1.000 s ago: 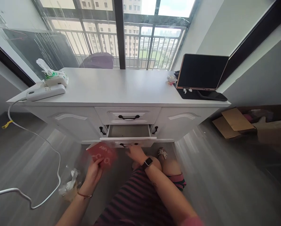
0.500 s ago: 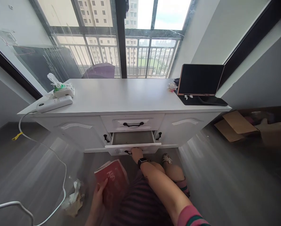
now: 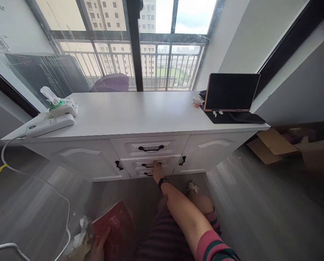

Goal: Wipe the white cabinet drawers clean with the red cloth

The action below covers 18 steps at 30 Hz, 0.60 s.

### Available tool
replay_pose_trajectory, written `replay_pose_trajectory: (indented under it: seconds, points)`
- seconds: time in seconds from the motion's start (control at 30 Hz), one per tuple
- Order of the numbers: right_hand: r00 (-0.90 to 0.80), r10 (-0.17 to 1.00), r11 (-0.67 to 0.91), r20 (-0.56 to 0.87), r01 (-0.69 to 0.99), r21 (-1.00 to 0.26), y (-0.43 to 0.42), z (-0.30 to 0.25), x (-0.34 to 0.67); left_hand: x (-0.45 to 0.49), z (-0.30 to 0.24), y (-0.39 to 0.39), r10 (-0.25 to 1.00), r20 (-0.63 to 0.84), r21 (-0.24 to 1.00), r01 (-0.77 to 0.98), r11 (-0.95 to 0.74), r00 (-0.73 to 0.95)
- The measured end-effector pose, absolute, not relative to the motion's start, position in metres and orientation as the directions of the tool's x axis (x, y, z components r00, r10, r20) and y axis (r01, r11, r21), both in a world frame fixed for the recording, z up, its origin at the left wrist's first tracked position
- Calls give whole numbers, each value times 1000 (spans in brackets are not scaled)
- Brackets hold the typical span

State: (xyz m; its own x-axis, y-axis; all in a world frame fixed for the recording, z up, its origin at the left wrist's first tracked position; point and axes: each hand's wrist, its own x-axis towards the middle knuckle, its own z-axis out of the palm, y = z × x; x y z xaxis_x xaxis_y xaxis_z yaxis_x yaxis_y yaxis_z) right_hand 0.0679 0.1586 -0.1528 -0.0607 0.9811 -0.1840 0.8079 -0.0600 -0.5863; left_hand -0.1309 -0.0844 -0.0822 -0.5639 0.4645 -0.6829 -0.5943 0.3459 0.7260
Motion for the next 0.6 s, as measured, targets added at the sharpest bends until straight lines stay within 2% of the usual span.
replay_pose_trajectory:
  seconds: [0.2,0.33,0.47,0.57,0.6]
  points:
    - [-80,973,-91,-217,730,-678,155,-150,65,-121,-83,-81,502,-710,686,-646,334,-494]
    - [-71,980,-95,-186,654,-750,143,-128,62,-119,-76,-84,538,-700,677,-676,291,-469]
    - [-201,965,-36,-165,525,-850,105,-104,54,-116,-57,-92,542,-744,634,-671,385,-392]
    - [-309,937,-59,-164,322,-945,53,-93,49,-112,-41,-100,590,-725,654,-624,428,-356]
    - [-344,924,-120,-165,148,-982,32,-89,48,-110,-36,-103,603,-717,662,-613,430,-351]
